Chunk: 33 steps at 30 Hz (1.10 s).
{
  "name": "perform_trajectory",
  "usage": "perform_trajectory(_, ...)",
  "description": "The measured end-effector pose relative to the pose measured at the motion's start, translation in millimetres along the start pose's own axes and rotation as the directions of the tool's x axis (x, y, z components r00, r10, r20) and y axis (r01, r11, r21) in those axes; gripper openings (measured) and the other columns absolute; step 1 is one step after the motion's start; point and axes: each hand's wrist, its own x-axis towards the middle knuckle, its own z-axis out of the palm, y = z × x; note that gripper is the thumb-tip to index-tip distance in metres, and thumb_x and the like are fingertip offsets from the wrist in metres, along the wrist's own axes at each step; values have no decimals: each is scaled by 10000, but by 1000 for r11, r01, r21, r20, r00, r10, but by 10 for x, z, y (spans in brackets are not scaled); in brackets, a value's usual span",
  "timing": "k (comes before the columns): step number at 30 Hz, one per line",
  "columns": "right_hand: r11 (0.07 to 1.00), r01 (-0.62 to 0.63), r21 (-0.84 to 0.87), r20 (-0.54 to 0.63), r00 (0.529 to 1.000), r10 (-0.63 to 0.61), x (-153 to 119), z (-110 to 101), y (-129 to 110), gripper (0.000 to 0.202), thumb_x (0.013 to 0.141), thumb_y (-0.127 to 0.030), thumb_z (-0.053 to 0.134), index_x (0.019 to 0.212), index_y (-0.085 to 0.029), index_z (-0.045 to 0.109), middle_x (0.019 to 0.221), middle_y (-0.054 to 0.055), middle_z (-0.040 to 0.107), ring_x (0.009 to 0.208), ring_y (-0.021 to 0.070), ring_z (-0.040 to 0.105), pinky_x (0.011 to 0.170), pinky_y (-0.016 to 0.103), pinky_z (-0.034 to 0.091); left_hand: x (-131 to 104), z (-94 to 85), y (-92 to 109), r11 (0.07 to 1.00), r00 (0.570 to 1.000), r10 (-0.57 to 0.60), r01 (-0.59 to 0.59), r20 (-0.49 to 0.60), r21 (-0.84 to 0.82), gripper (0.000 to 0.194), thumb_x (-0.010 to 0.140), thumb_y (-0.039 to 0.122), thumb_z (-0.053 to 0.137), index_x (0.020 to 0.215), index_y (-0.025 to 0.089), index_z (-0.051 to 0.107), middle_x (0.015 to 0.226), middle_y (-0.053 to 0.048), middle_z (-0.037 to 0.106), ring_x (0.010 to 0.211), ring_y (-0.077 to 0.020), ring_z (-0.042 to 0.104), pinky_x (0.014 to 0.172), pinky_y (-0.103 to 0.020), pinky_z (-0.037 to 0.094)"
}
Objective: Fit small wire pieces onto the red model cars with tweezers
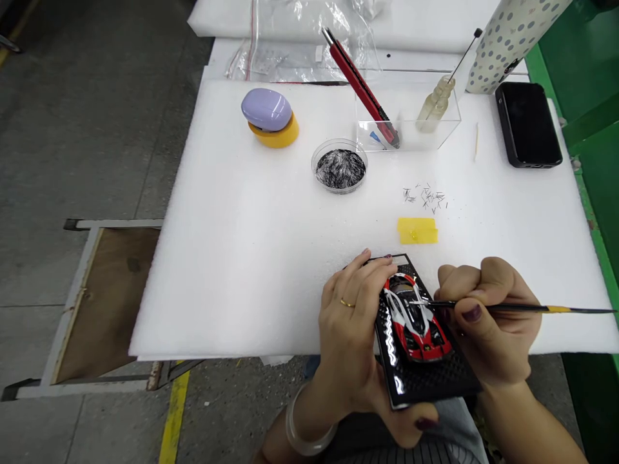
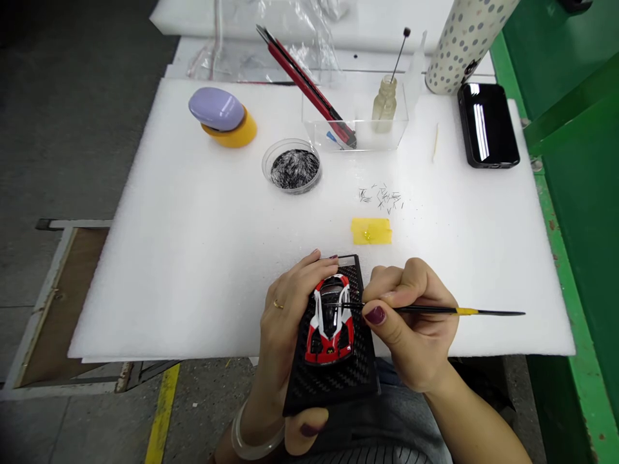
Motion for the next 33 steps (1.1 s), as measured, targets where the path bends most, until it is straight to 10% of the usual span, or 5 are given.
perform_trajectory(33, 996, 3, 84, 34, 999, -6, -18, -5, 11, 175, 904, -185, 725, 810, -251, 593, 612, -11, 551, 528, 147, 417, 486, 332, 339, 4, 6, 54, 1000, 999, 9, -10, -31, -29, 524, 1001, 572, 425, 1364, 218, 553, 1377, -92, 680, 1422, -306, 512, 1205, -505, 369)
